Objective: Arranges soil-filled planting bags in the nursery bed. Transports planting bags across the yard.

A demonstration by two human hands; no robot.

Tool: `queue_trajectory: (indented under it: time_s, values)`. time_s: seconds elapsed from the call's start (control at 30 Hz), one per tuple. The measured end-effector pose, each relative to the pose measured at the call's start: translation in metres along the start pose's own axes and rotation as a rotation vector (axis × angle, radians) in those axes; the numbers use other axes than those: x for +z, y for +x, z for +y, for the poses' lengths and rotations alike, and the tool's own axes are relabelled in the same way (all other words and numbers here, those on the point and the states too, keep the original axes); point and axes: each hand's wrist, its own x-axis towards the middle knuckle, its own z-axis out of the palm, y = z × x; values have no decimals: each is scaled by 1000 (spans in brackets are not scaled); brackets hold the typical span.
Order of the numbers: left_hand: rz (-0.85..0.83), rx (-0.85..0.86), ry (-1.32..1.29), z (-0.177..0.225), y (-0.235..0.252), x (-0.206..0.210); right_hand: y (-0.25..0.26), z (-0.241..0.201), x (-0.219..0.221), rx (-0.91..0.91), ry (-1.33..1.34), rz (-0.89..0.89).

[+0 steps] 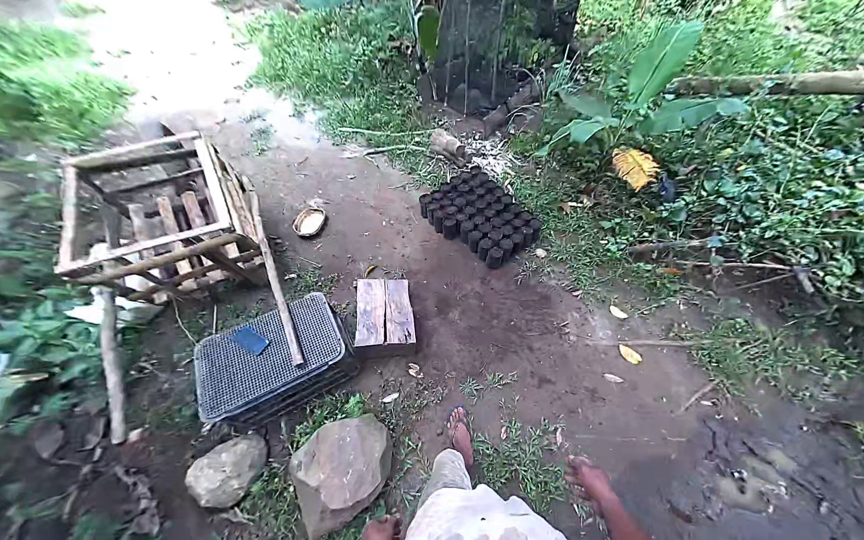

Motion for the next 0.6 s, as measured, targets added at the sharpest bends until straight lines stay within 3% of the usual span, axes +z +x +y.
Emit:
queue_trajectory:
  time_s: [0.07, 0.17, 0.33, 0.5, 0.6]
  values:
    - [37, -12, -126, 53, 38, -4, 13, -37, 15, 3, -48, -20]
    - [51, -35, -267, 144, 54, -15, 16, -87, 13, 34, -204, -32]
    - [-11, 125, -197, 290, 103, -49, 48, -168, 10, -4, -210, 63]
    - [49, 147, -201, 378, 132, -79, 72, -229, 35, 44, -132, 99]
    - [50, 122, -225, 402, 149, -88, 101, -263, 50, 87, -163, 61]
